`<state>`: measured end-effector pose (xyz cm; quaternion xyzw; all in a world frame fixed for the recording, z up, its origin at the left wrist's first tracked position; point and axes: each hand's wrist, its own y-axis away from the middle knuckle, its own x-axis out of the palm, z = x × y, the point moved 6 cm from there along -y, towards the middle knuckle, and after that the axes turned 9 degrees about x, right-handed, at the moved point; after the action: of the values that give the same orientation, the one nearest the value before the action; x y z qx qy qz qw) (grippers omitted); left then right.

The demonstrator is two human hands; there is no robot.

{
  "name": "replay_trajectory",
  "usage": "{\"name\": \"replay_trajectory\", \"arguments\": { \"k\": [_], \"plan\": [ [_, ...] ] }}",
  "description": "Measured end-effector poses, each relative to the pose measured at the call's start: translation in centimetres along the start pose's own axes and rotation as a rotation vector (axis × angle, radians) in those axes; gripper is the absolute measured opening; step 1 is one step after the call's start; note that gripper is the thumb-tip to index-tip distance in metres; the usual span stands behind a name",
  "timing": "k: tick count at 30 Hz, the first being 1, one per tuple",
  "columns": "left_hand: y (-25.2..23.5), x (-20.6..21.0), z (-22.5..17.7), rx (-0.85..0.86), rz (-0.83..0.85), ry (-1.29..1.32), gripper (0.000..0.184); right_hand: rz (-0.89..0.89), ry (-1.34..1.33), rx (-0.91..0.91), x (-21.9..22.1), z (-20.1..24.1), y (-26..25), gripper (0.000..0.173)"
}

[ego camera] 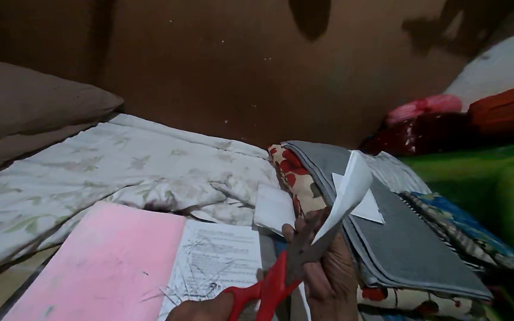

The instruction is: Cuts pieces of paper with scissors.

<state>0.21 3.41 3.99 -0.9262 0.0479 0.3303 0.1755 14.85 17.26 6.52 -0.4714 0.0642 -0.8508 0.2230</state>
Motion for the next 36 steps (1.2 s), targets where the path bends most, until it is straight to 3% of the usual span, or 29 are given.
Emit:
{"name": "replay_trajectory", "arguments": {
  "k": [10, 13, 14, 17, 18, 21, 24, 30, 36],
  "plan": [
    [0.1, -0.2, 0.0, 0.006, -0.043, -0.030, 0.033, -0.029, 0.077, -0.033, -0.2, 0.5, 0.0, 0.017],
    [0.1, -0.6, 0.7, -0.004, -0.095, 0.052, 0.034, -0.068, 0.150, -0.130, 0.0, 1.2, 0.1, 0.017],
    [0.1, -0.7, 1.1, -0.004, -0.112, 0.104, 0.035, -0.021, 0.241, -0.178, 0.2, 1.6, 0.0, 0.017],
    [0.1, -1.3, 2.0, -0.018, -0.190, 0.308, 0.033, 0.405, 0.743, -0.356, 1.8, 3.7, -0.3, 0.020],
    [0.1, -1.5, 2.2, -0.014, -0.224, 0.390, 0.030, 0.427, 0.849, -0.413, 2.6, 4.1, 0.0, 0.023],
    [0.1, -1.8, 2.5, 0.034, -0.362, 0.631, 0.021, 0.228, 1.033, -0.579, 4.5, 4.0, 1.5, 0.029],
    [0.0, -1.9, 2.7, 0.084, -0.522, 0.765, 0.019, 0.177, 1.214, -0.733, 5.7, 3.4, 2.6, 0.017],
    [0.1, -2.6, 2.6, 0.117, -0.713, 0.807, 0.025, 0.165, 1.234, -0.653, 7.1, -0.1, 3.3, 0.014],
    [0.3, -3.4, 3.6, 0.057, -0.843, 0.807, 0.017, 0.273, 1.270, -0.548, 8.2, -2.8, 3.9, 0.008]
  ]
}}
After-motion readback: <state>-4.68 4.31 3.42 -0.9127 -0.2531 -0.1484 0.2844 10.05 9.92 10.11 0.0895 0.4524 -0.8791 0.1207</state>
